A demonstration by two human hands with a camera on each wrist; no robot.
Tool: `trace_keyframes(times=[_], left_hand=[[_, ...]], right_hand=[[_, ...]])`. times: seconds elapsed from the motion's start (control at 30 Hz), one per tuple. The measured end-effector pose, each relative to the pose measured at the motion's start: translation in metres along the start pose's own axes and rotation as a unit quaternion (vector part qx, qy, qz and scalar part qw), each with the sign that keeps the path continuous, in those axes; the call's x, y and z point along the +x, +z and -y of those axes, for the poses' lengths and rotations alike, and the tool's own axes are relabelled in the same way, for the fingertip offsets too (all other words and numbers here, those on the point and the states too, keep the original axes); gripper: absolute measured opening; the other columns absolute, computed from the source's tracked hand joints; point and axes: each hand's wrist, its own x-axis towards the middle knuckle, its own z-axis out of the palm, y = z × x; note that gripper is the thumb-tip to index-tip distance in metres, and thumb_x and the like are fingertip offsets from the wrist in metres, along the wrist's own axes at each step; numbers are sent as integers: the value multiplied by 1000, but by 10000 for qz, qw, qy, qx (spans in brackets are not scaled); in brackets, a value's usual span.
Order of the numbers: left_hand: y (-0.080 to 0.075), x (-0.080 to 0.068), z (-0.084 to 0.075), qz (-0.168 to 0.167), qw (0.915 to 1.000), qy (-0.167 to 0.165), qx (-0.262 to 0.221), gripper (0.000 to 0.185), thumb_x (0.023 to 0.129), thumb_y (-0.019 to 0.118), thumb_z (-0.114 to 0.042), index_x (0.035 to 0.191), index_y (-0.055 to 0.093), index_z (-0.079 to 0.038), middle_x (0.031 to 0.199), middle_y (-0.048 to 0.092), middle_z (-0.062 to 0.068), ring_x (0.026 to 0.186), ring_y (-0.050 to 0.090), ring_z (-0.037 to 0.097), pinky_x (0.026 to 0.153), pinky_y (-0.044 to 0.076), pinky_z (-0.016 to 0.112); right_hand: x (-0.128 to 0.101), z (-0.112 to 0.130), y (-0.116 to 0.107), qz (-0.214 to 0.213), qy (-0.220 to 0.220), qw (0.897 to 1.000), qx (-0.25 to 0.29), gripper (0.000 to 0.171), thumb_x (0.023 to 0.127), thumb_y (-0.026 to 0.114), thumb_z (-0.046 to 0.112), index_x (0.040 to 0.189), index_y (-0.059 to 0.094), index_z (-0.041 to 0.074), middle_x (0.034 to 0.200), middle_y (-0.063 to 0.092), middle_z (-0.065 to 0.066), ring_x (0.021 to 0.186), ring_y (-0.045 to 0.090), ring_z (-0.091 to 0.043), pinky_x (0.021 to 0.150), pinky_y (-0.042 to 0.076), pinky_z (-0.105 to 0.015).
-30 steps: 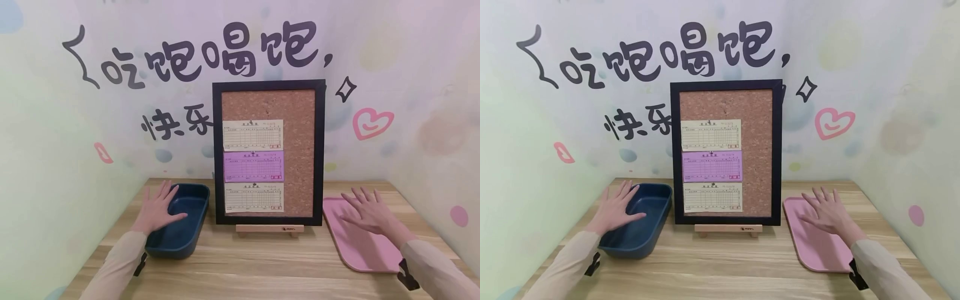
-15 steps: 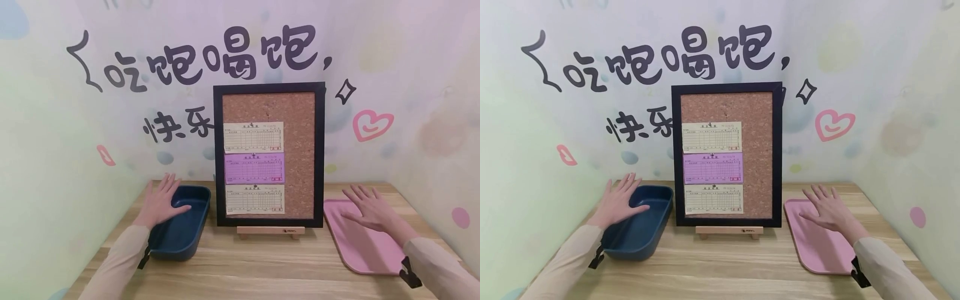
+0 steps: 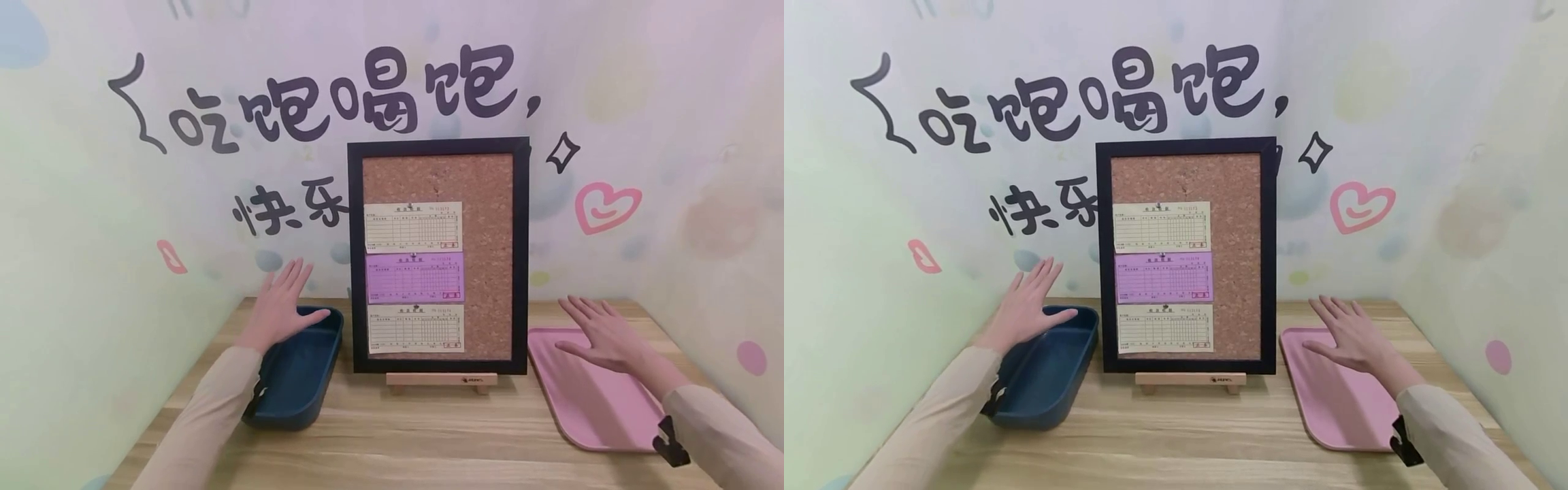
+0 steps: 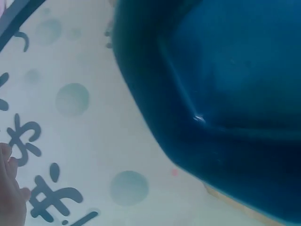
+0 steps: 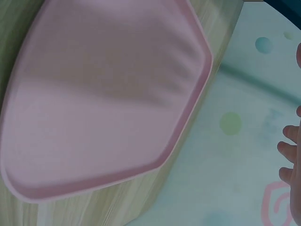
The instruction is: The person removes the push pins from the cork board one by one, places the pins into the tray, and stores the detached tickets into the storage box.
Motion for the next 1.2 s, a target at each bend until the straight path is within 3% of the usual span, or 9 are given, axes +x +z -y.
trace_keyframes(times=[0.27,0.4,0.63,0.93,1.2], left_hand=[[-9,26,-12,-687,9947,134,-747,91,74,63,-52,142,25,-5,147,24,16,133,26,31,105,24,47],[-12,40,-22,-944,9914,250,-867,91,74,64,-51,142,26,-5,147,25,15,133,27,29,104,26,45],[-15,60,-38,-1125,9887,225,-963,89,75,64,-51,143,24,-8,147,26,12,133,28,26,104,29,42],[-19,76,-50,-1391,9812,81,-1337,94,73,70,-45,142,23,-3,145,29,15,130,32,29,102,32,43],[-19,87,-56,-1231,9841,77,-1279,91,75,67,-46,143,21,-7,145,29,12,130,32,27,101,34,42]], right_hand=[[6,-1,-3,-302,-252,9992,46,77,78,64,44,132,40,-4,130,42,-28,117,38,-45,93,28,-58],[9,0,-4,-493,-433,9978,59,75,76,66,42,131,42,-3,128,44,-27,115,41,-44,90,31,-56],[16,5,-8,-757,-490,9958,175,77,74,69,38,134,39,1,124,48,-25,108,48,-43,84,38,-56],[30,16,-19,-1094,-534,9922,253,77,72,71,37,134,39,4,117,54,-23,101,53,-41,81,41,-56],[48,25,-31,-1533,-925,9835,258,71,68,74,32,125,47,-1,111,57,-20,96,55,-36,78,45,-53]])
